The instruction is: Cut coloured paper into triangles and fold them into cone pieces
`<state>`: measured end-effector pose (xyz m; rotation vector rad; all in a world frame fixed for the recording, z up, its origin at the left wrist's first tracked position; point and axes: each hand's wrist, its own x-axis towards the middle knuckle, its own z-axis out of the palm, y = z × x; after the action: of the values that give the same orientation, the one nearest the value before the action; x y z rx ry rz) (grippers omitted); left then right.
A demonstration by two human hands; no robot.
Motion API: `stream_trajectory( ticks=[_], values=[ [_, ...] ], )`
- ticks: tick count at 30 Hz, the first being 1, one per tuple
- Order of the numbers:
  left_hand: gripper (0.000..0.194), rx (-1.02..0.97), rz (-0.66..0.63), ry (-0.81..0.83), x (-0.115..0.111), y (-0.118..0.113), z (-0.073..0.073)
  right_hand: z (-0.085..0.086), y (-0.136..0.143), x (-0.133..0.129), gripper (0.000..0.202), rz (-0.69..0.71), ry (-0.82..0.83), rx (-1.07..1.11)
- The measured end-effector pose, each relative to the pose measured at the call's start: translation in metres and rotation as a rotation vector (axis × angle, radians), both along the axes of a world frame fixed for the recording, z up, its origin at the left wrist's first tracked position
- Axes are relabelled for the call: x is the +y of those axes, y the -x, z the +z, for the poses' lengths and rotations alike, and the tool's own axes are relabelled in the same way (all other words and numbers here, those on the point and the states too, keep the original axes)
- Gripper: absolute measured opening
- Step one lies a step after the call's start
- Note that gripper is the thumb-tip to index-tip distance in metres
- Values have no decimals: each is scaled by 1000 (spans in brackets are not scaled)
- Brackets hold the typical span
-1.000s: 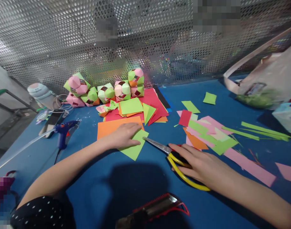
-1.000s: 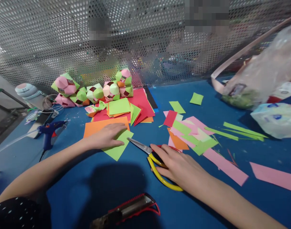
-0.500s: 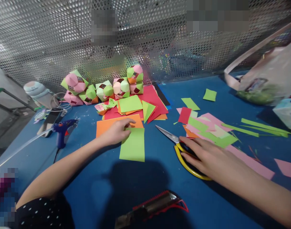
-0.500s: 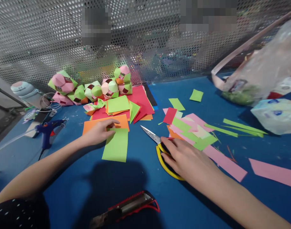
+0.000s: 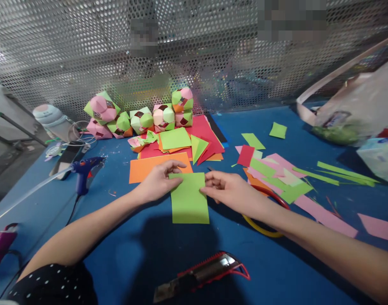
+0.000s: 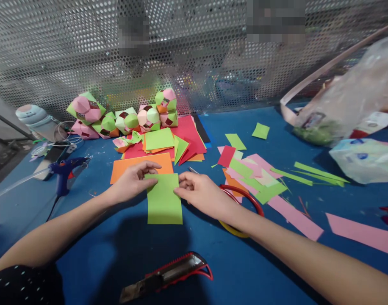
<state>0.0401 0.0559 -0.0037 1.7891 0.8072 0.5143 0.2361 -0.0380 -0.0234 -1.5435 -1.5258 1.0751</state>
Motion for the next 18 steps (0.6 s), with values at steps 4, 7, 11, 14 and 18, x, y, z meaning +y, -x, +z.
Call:
stream_trajectory(
  ticks=[4,7,11,14,18],
  values=[
    [30,-1,32,207,-5,6,-6,-3,-2,16,24,-92,-37,22],
    [30,-31,-5,425,-8,9,-11,-3,-6,18,25,-107,-74,-58],
    [37,-70,-9,590,-13,8,-13,-4,-6,17,21,-112,-165,-198],
    [31,-37,16,539,-13,8,-11,-7,-5,18,20,-82,-200,-231],
    [32,77,15,291,-11,8,-9,-9,-3,20,20,-55,-198,-169]
  ],
)
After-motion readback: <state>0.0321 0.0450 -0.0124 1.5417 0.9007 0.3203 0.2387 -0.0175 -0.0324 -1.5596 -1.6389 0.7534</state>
